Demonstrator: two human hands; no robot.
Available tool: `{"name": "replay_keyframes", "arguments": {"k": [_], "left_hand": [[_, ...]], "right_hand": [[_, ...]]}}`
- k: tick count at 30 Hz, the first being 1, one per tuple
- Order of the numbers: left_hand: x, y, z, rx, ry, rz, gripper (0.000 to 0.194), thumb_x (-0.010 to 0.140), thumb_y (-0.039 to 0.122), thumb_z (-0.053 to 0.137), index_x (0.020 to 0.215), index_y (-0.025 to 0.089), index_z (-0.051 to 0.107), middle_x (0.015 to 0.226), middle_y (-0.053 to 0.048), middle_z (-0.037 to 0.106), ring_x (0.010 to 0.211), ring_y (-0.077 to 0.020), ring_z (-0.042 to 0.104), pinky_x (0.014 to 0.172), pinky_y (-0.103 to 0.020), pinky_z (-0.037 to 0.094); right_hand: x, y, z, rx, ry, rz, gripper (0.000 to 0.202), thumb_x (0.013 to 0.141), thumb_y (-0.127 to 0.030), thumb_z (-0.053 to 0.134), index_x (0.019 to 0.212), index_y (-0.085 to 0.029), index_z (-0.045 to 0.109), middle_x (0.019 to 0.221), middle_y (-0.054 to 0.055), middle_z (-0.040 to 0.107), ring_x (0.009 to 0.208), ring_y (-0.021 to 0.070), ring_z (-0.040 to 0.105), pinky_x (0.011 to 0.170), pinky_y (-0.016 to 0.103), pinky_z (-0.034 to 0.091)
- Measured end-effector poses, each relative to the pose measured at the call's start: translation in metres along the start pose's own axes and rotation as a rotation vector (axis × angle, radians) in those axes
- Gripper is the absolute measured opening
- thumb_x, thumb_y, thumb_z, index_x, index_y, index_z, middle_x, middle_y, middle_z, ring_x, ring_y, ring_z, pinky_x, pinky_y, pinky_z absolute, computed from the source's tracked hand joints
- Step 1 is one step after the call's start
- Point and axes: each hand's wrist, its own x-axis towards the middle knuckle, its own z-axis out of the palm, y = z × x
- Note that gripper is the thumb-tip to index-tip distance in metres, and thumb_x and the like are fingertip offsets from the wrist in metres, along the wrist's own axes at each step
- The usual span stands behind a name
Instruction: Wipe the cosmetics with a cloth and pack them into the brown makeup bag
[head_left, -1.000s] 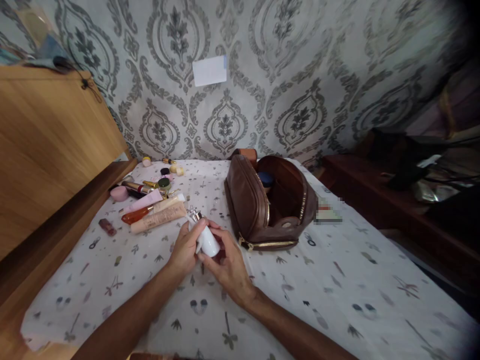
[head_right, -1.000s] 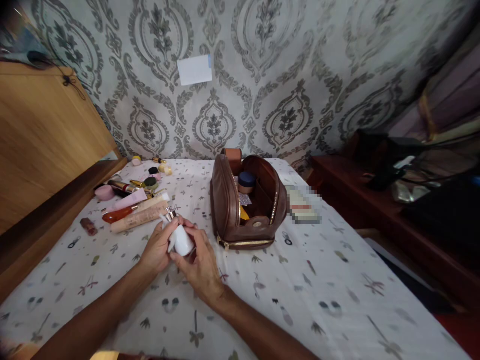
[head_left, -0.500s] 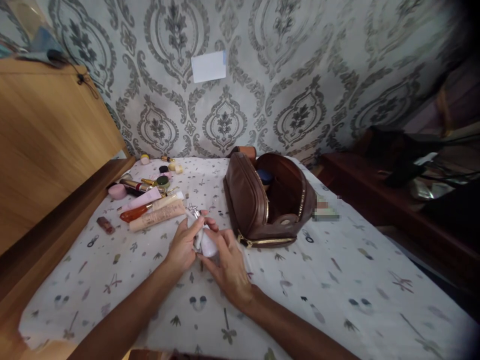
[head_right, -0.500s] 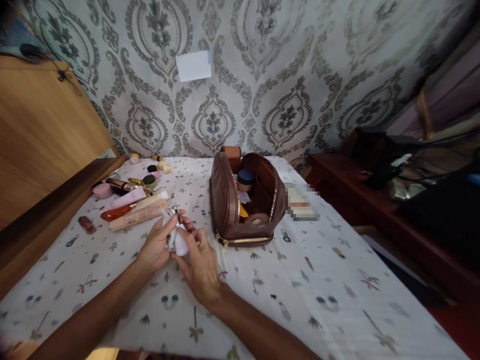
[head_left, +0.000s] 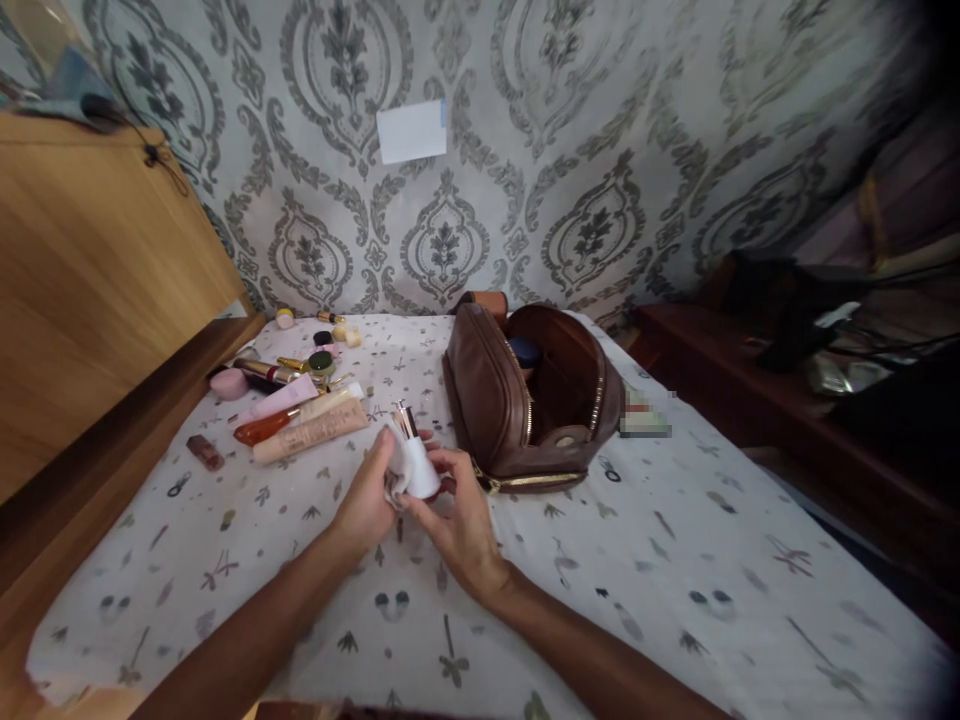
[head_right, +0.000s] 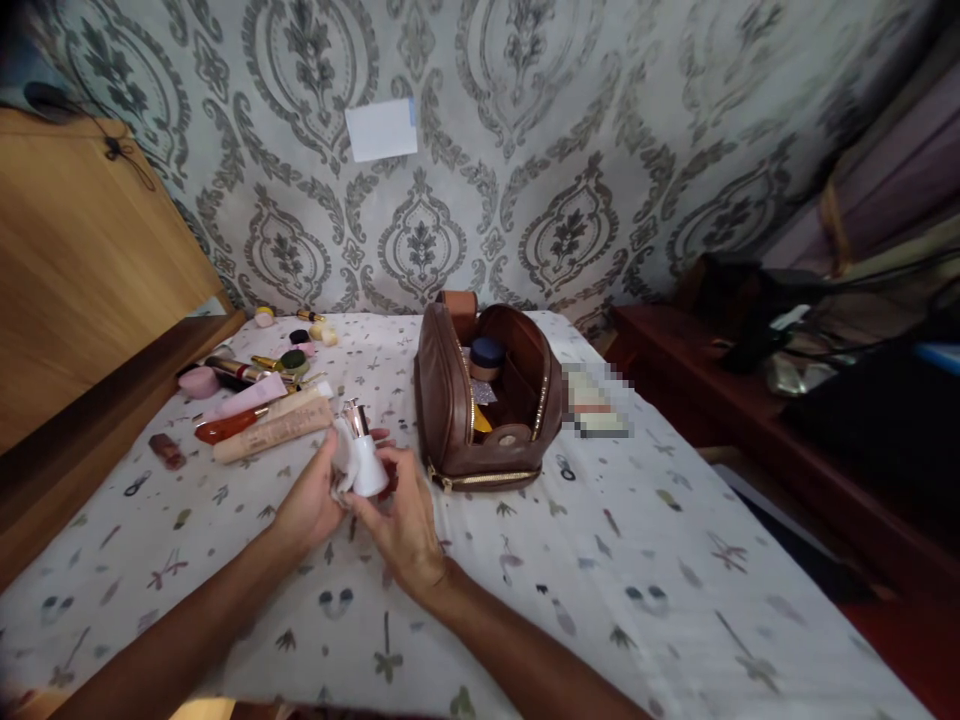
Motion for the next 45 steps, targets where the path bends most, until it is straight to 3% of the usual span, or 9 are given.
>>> {"name": "replay_keyframes", "arguments": {"k": [4,10,14,18,22,28,31,38,45], "left_hand": [[-0.003,-0.004,-0.001,0.141,0.021,0.086,0.052,0.062,0.051,0.086,0.099,0.018,0.069,0.092,-0.004,0.073,0.086,-0.0183,0.068,0.072,-0.023,0.053],[0.008,0.013,-0.014,0.229,0.050,0.134,0.050,0.061,0.056,0.084,0.085,0.015,0.068,0.075,-0.002,0.069,0.066,-0.0130,0.064,0.061,-0.020,0.050],[0.011,0.029,-0.028,0.373,-0.116,-0.031,0.054,0.062,0.061,0.082,0.084,0.015,0.064,0.065,-0.001,0.065,0.054,-0.0131,0.060,0.050,-0.022,0.049],[0.011,0.031,-0.044,0.530,-0.338,-0.280,0.054,0.063,0.063,0.080,0.080,0.015,0.061,0.063,-0.004,0.067,0.050,-0.0152,0.062,0.047,-0.024,0.049],[0.014,0.026,-0.051,0.574,-0.521,-0.370,0.052,0.070,0.063,0.075,0.081,0.013,0.063,0.066,-0.007,0.068,0.050,-0.0155,0.063,0.046,-0.023,0.049],[0.020,0.037,-0.055,0.480,-0.347,-0.191,0.053,0.078,0.060,0.069,0.115,0.023,0.064,0.091,-0.007,0.071,0.066,-0.0197,0.068,0.055,-0.029,0.056],[0.019,0.043,-0.055,0.546,-0.379,-0.110,0.048,0.080,0.054,0.069,0.116,0.023,0.066,0.104,-0.007,0.069,0.079,-0.0198,0.067,0.060,-0.027,0.056],[0.028,0.031,-0.054,0.738,-0.143,0.043,0.040,0.081,0.054,0.066,0.090,0.016,0.069,0.067,-0.001,0.064,0.055,-0.0129,0.058,0.047,-0.020,0.043],[0.030,0.027,-0.042,0.415,0.101,0.191,0.061,0.074,0.069,0.065,0.101,0.015,0.067,0.071,-0.003,0.065,0.043,-0.0088,0.048,0.032,-0.017,0.029]], "right_hand": [[0.000,0.002,-0.003,-0.141,-0.041,-0.188,0.033,0.086,-0.036,0.070,0.112,-0.025,0.053,0.103,0.007,0.060,0.096,0.0243,0.062,0.081,0.038,0.054],[0.005,-0.013,-0.012,-0.115,-0.112,-0.209,0.020,0.094,-0.027,0.057,0.113,-0.022,0.054,0.111,0.010,0.058,0.109,0.0242,0.057,0.094,0.040,0.048],[0.011,-0.013,-0.020,0.004,-0.041,-0.044,0.022,0.097,-0.030,0.051,0.118,-0.022,0.055,0.107,0.007,0.058,0.097,0.0199,0.059,0.081,0.034,0.051],[0.016,-0.008,-0.022,0.238,-0.128,0.137,0.042,0.094,-0.038,0.056,0.134,-0.026,0.049,0.112,0.007,0.059,0.094,0.0180,0.060,0.075,0.029,0.052],[0.019,-0.007,-0.021,0.314,-0.240,0.112,0.023,0.091,-0.038,0.061,0.108,-0.024,0.067,0.092,0.003,0.059,0.083,0.0161,0.060,0.069,0.026,0.051],[0.017,-0.009,-0.020,0.275,-0.068,0.121,0.014,0.091,-0.035,0.062,0.099,-0.024,0.066,0.086,0.001,0.058,0.066,0.0120,0.056,0.057,0.024,0.048],[0.015,-0.010,-0.019,0.246,0.016,0.093,0.013,0.091,-0.033,0.063,0.099,-0.024,0.065,0.089,0.001,0.057,0.067,0.0117,0.057,0.058,0.024,0.050],[0.014,-0.013,-0.017,0.307,-0.073,0.227,0.018,0.086,-0.035,0.067,0.098,-0.023,0.061,0.086,0.001,0.061,0.070,0.0137,0.060,0.065,0.027,0.054],[0.012,-0.009,-0.010,0.418,-0.041,0.312,0.025,0.075,-0.033,0.076,0.087,-0.023,0.055,0.078,-0.001,0.061,0.074,0.0157,0.061,0.071,0.030,0.054]]}}
